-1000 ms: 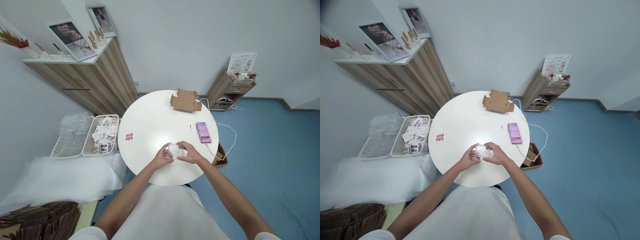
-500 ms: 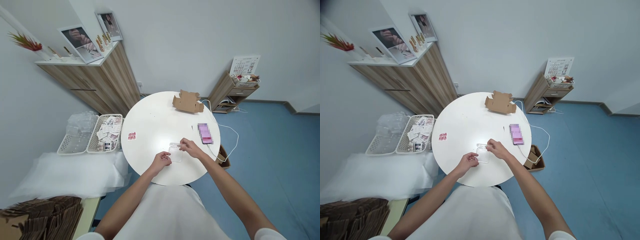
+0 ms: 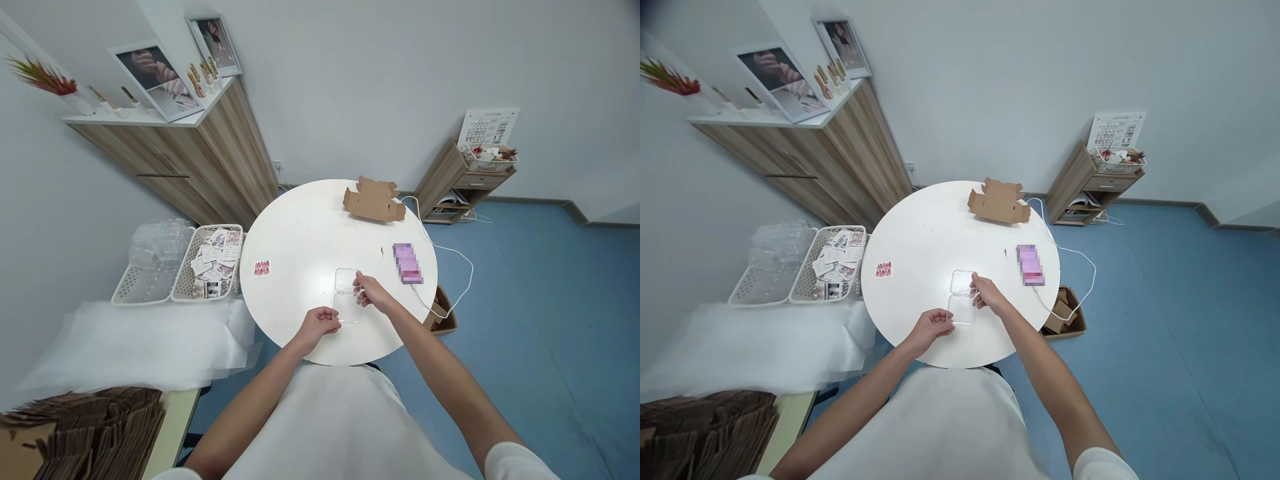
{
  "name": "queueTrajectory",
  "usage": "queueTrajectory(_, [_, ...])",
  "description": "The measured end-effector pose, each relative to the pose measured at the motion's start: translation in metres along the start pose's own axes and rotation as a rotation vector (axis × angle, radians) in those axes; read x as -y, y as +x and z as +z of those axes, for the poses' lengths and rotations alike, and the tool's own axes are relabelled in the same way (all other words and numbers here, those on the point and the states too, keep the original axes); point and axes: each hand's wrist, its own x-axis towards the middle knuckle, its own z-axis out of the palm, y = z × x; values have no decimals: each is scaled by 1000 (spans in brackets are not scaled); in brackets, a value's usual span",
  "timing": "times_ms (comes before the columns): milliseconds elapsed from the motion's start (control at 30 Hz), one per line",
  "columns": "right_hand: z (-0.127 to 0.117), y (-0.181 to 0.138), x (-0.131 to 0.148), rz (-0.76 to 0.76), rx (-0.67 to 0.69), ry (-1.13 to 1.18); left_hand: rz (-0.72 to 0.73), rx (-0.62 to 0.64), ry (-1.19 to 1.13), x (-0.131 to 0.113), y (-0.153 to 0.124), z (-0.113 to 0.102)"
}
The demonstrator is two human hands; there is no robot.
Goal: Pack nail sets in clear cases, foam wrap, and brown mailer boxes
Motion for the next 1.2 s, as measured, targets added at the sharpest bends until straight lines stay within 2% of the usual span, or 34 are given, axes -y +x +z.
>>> queueTrajectory(167, [8, -31, -29, -226, -245, -136, 24, -22, -26, 3, 3, -2])
queueTrajectory(300, [23, -48, -57, -208, -275, -103, 14, -36, -12, 10, 8, -4])
queueTrajectory(467, [32, -24, -65, -133, -314, -41, 87, -154, 73, 22, 25, -10])
queueTrajectory(600, [34, 0, -72, -108, -343, -114, 146, -283, 287, 32, 43, -15])
queueTrajectory(767, [37, 12, -90, -107, -364, -201, 146, -422, 564, 42, 57, -20])
queueTrajectory(1000, [32, 17, -100, -8, -402, -561, 151, -365, 752, 53, 64, -20])
queueTrajectory(1200, [28, 17, -103, -24, -405, -642, 177, -333, 813, 57, 66, -15])
